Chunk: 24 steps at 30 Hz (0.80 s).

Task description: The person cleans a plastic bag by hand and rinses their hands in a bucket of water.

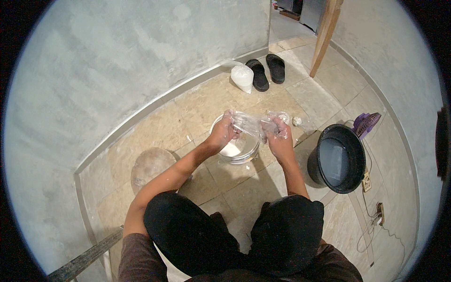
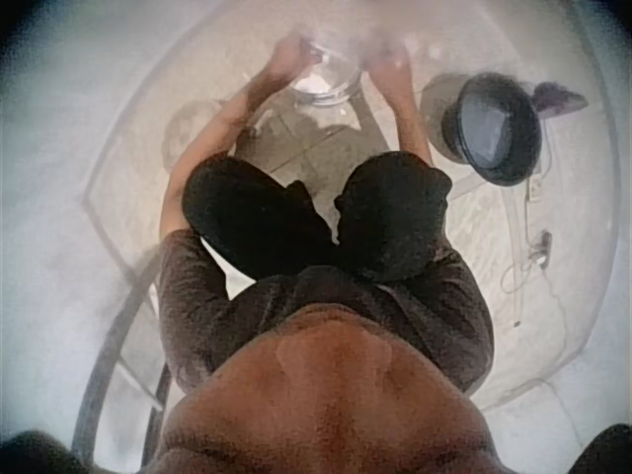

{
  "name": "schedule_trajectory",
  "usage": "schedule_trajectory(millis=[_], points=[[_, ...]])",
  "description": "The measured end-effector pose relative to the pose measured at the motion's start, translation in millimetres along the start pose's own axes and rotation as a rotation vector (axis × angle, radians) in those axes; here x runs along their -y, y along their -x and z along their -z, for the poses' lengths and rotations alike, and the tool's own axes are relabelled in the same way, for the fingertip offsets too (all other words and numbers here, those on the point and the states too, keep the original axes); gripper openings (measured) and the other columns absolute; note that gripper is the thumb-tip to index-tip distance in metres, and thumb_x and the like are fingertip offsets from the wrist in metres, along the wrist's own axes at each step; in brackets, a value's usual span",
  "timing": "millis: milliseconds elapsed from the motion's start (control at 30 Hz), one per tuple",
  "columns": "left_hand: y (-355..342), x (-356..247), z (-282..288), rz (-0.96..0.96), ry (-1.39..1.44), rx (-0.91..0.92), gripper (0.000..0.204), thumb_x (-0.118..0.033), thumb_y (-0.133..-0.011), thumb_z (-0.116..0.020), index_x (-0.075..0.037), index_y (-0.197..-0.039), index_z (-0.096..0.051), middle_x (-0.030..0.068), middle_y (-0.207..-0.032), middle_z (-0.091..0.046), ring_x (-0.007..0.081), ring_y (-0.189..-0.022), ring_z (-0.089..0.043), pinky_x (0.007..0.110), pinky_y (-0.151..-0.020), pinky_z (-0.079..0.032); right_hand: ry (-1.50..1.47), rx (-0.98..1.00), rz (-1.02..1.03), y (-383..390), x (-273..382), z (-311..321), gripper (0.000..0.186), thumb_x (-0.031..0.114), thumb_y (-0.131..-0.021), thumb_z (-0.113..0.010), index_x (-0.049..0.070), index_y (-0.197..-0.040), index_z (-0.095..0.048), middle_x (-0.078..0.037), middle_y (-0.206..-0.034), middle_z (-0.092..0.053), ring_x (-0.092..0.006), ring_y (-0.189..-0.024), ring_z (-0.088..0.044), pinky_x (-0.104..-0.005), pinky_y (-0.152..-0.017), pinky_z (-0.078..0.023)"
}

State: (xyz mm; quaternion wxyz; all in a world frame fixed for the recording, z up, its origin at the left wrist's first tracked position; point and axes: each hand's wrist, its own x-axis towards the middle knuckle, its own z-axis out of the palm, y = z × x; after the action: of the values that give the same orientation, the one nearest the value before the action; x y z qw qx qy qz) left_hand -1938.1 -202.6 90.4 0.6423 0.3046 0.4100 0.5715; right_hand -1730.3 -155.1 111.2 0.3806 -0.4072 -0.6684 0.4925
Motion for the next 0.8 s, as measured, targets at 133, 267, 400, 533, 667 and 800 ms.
schedule_trajectory(millis=[133,267,400,533,667,800], points=[[5,-3,-18,0.054,-0.037,-0.029,0.04,-0.037,-0.1,-0.032,-0.005,-0.115,-0.05,0.0094,-0.106,-0.06,0.019,-0.087,-0.056,0.033,-0.075,-0.045,-0.424,-0.062,-0.201,0,-2,-2,0.029,0.017,-0.089,-0.059,0.001,-0.112,-0.064,-0.008,-0.097,-0.066,-0.0124,-0.084,-0.058,-0.0272,-0.072,-0.047],[2,13,11,0.121,-0.29,-0.022,0.05,-0.046,-0.099,-0.031,-0.004,-0.122,-0.048,0.0113,-0.112,-0.059,0.0214,-0.094,-0.057,0.035,-0.081,-0.045,-0.653,-0.12,-0.196,1,4,-18,0.026,0.015,-0.091,-0.057,-0.002,-0.11,-0.065,-0.007,-0.091,-0.067,-0.0118,-0.081,-0.058,-0.0262,-0.072,-0.046],[8,-4,-31,0.221,-0.598,0.026,0.06,-0.053,-0.095,-0.042,-0.005,-0.131,-0.041,0.0129,-0.12,-0.055,0.0216,-0.101,-0.055,0.035,-0.084,-0.044,-0.221,-0.176,-0.033,6,10,-20,0.023,0.014,-0.09,-0.058,-0.003,-0.102,-0.067,-0.009,-0.089,-0.068,-0.0114,-0.078,-0.058,-0.0269,-0.07,-0.047],[19,-17,-47,0.185,-0.866,-0.056,0.072,-0.055,-0.09,-0.051,-0.004,-0.137,-0.035,0.0143,-0.125,-0.053,0.023,-0.108,-0.053,0.034,-0.091,-0.041,-0.198,-0.168,-0.07,12,27,-27,0.022,0.016,-0.09,-0.061,-0.004,-0.094,-0.069,-0.011,-0.084,-0.068,-0.0123,-0.074,-0.059,-0.028,-0.068,-0.048],[22,-1,-41,-0.113,-0.765,-0.159,0.07,-0.054,-0.09,-0.052,0.0,-0.134,-0.041,0.0168,-0.128,-0.051,0.0262,-0.113,-0.051,0.035,-0.096,-0.039,-0.404,-0.143,-0.109,9,8,-31,0.028,0.021,-0.092,-0.06,-0.005,-0.101,-0.067,-0.013,-0.09,-0.068,-0.0141,-0.077,-0.06,-0.0289,-0.07,-0.049],[18,-10,-47,-0.055,-0.847,-0.205,0.057,-0.031,-0.096,-0.046,0.009,-0.134,-0.033,0.0253,-0.13,-0.046,0.0317,-0.124,-0.045,0.035,-0.103,-0.034,-0.745,-0.226,-0.325,1,1,-24,0.031,0.021,-0.095,-0.053,-0.005,-0.111,-0.058,-0.014,-0.097,-0.065,-0.0207,-0.084,-0.064,-0.0325,-0.074,-0.053]])
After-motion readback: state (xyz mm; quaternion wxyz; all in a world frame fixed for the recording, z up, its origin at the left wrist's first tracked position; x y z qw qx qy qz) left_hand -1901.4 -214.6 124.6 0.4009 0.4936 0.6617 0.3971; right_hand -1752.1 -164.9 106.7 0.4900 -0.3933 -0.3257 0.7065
